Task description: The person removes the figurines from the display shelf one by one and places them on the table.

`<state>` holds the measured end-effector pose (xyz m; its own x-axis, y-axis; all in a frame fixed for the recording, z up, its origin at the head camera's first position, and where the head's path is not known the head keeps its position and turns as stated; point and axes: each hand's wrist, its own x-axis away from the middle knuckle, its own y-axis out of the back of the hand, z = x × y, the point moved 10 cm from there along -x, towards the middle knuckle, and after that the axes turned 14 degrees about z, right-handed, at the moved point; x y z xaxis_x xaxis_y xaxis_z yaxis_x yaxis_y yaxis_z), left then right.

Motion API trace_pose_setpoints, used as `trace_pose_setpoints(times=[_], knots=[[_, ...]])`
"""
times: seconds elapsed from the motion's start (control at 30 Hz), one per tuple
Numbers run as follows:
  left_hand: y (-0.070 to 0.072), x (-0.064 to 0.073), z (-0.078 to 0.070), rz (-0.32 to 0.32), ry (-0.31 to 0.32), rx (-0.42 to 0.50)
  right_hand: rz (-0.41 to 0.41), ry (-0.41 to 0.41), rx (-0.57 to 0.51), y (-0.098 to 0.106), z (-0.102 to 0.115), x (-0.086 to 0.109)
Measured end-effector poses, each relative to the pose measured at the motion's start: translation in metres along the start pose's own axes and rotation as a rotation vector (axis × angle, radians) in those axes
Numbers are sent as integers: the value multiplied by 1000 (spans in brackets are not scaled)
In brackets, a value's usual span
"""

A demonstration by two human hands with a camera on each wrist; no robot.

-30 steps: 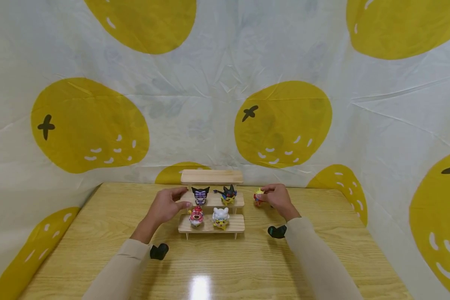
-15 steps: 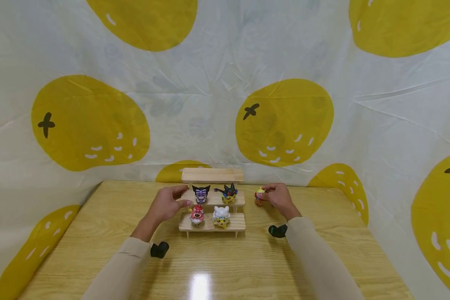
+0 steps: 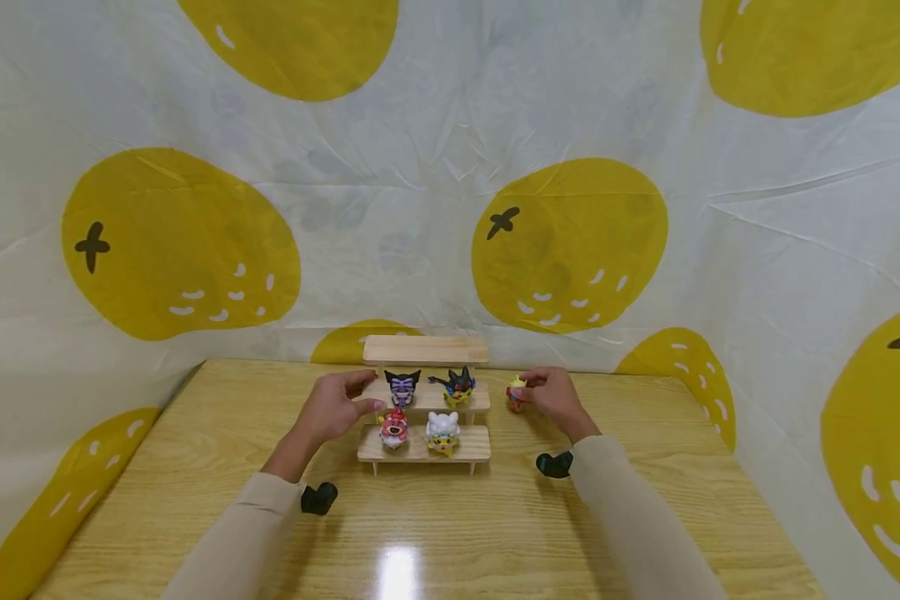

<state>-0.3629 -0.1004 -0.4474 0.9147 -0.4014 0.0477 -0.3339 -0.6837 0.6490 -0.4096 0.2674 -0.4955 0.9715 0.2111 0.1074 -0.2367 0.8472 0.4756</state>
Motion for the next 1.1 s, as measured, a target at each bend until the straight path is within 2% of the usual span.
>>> trace_pose_setpoints(times=[0.7, 1.1], knots=[[0, 1, 0, -12, -2, -13, 31, 36, 75, 0, 4, 8], [0, 2, 0, -7, -10, -9, -25, 137, -51, 12, 26, 19]])
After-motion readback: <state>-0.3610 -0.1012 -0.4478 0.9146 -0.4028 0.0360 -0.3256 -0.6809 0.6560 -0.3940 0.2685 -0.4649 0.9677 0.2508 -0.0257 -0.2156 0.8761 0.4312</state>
